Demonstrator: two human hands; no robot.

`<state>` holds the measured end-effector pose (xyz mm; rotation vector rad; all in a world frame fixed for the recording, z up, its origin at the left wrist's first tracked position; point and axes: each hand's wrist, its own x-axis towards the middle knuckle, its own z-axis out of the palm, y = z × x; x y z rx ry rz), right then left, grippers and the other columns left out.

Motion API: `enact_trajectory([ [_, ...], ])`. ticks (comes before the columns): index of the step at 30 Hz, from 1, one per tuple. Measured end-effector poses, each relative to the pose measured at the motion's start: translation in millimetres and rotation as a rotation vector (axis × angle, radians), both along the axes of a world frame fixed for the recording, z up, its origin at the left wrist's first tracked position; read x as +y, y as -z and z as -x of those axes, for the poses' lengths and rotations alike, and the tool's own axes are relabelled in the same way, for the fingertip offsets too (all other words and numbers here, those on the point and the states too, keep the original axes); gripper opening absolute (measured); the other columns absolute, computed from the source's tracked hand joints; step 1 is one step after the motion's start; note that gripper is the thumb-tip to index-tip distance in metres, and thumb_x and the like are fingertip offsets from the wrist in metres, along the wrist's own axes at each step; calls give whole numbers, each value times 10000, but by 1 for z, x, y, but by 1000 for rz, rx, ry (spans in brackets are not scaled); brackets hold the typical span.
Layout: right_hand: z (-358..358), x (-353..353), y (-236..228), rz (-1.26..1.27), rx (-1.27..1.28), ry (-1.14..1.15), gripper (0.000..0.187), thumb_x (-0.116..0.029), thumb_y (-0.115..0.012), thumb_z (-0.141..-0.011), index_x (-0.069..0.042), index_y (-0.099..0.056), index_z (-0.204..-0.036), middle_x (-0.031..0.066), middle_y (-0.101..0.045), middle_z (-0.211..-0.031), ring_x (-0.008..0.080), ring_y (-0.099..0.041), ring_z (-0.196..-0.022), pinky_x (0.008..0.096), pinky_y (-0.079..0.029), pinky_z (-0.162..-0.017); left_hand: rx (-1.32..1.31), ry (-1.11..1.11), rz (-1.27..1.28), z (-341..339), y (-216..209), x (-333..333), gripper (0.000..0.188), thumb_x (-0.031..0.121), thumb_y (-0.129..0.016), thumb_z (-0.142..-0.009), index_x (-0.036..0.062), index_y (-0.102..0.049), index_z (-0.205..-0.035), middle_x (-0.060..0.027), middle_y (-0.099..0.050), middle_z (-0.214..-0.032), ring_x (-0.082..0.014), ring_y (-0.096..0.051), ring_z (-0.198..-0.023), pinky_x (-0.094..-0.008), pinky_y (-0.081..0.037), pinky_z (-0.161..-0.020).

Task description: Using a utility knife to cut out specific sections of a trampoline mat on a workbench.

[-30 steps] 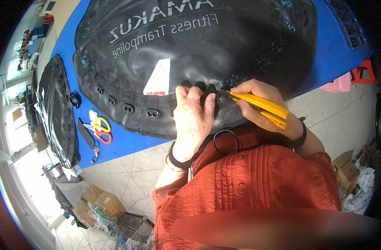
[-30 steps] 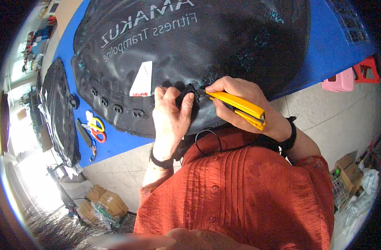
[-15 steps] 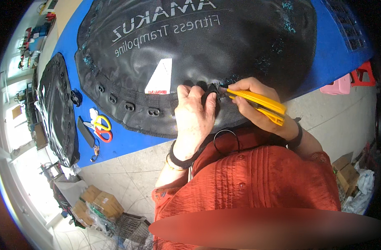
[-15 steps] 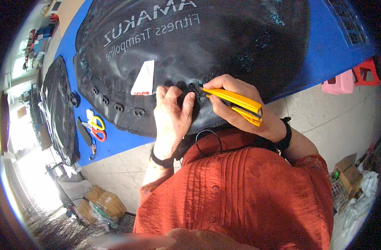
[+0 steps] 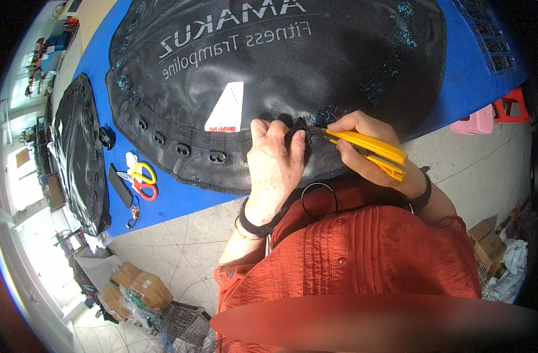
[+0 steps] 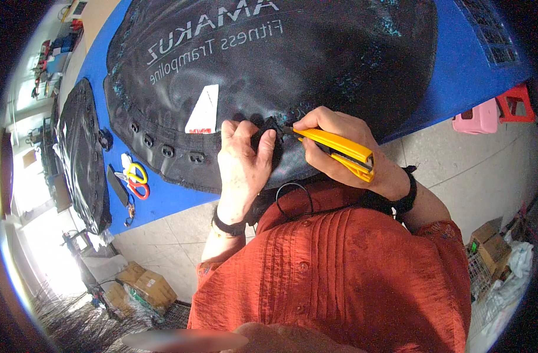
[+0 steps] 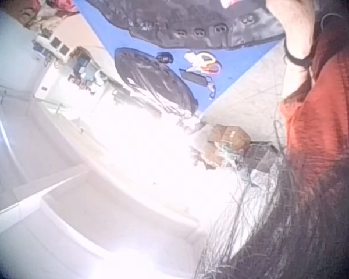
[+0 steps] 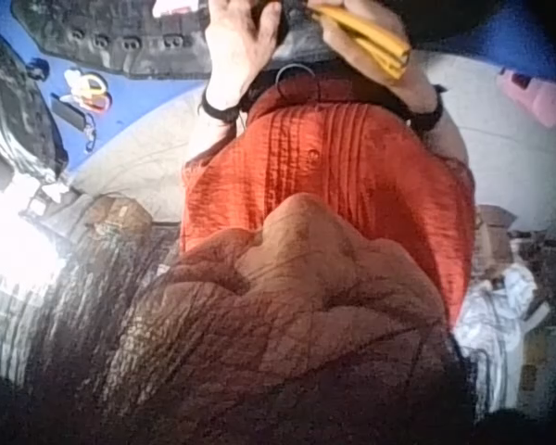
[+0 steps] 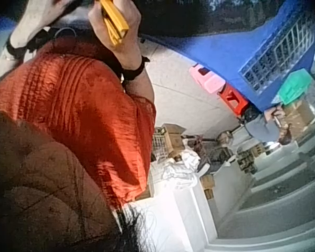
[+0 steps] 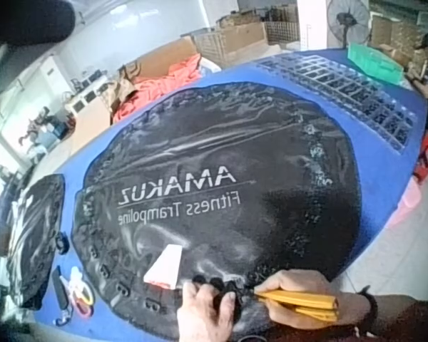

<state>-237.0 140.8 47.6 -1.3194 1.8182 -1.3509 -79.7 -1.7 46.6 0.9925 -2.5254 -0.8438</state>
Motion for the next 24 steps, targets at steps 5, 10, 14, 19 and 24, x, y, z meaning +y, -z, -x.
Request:
enact_trajectory([
  [5,2,3,4,-10,56,-20,202,-70,-696,-865,-47,-646,-1059,118,-700,-930,289,-715,-834,360,-550,-749,3,-5,-24,1,0,0,206,154,-757,-902,-3,-629,-938,-203,-562,-970,-417,-673,-760,-471,-564,-657],
  [10,4,7,1,-35,31,-33,186,-84,-688,-889,-47,-647,-1067,102,-697,-915,248,-712,-819,342,-547,-742,11,-11,-6,1,1,-1,202,152,-760,-898,0,-630,-925,-204,-565,-960,-412,-670,-766,-475,-562,-666],
  [14,-1,5,2,-57,-179,37,189,-93,-662,-938,-38,-645,-1118,71,-695,-948,143,-687,-835,301,-542,-759,45,-7,0,0,1,-1,190,148,-757,-900,8,-631,-923,-204,-569,-960,-409,-667,-761,-469,-564,-667],
  [19,-5,-8,6,53,-199,102,208,-79,-649,-971,-35,-632,-1174,79,-696,-1012,114,-684,-871,275,-546,-785,48,4,0,1,1,-1,167,131,-748,-902,15,-629,-918,-198,-570,-945,-401,-666,-753,-460,-566,-663],
  [24,-8,-16,14,96,-147,89,207,-74,-651,-975,-30,-630,-1176,86,-695,-1020,139,-691,-885,282,-550,-794,63,-33,-12,2,2,1,195,160,-766,-899,28,-623,-893,-152,-542,-869,-330,-608,-721,-419,-515,-651],
])
